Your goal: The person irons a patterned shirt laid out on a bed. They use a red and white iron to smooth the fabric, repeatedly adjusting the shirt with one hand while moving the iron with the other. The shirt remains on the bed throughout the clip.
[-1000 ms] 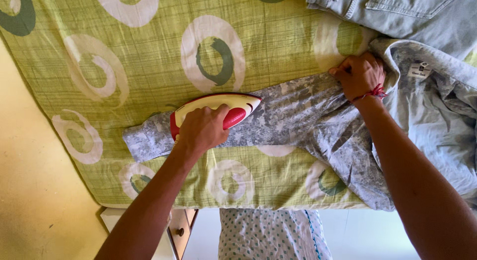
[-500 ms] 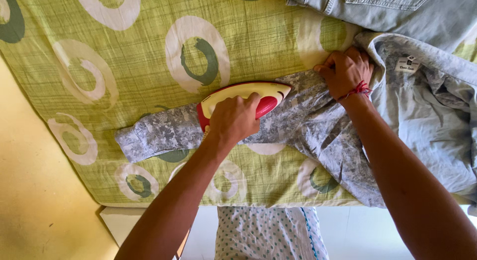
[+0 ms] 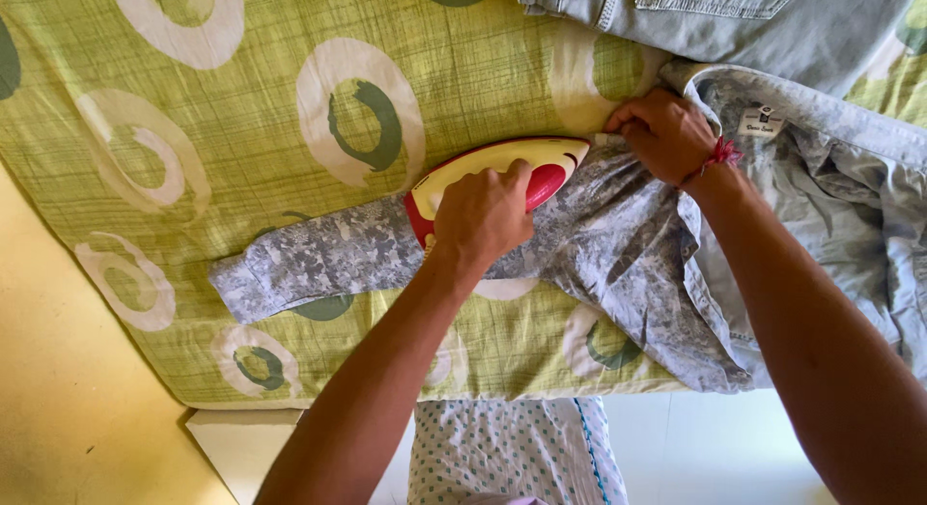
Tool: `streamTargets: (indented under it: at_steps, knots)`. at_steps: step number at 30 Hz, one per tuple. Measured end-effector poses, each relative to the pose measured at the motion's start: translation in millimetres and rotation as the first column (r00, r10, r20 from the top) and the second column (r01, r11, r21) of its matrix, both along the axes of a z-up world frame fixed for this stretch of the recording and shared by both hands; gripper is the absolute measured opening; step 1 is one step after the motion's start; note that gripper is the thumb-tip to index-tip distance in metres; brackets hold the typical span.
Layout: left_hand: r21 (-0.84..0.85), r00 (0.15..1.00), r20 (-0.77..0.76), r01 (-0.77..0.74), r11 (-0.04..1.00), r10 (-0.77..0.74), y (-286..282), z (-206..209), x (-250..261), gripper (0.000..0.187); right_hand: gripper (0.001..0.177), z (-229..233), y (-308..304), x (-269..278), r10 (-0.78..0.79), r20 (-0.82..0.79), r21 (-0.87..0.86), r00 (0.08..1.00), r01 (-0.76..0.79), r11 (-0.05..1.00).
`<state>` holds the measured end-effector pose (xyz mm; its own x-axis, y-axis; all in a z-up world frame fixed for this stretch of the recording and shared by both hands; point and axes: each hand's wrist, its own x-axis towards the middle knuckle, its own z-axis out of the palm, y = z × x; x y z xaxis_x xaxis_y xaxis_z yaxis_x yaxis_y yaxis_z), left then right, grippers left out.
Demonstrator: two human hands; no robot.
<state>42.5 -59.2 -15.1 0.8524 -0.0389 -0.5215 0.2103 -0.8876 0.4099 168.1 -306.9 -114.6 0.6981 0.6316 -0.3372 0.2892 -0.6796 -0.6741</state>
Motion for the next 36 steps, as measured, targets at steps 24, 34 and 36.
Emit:
streamTargets:
  at_steps: [24,34,36]
  knots:
    - [0.173,0.978,-0.164,-0.102,0.980,0.131,199,16,-173,0.049,0.011,-40,-20,-1,0.119,0.254,-0.183,0.960,-0.073,0.980]
    - [0.018,0.951,-0.309,-0.015,1.000,0.020,207,16,-217,0.047,0.080,15,49,-131,0.096,0.494,-0.301,0.864,0.066,0.951]
    - [0.004,0.929,-0.369,-0.024,1.000,0.024,186,21,-219,0.041,0.088,24,52,-133,0.050,0.351,-0.351,0.935,0.082,0.933]
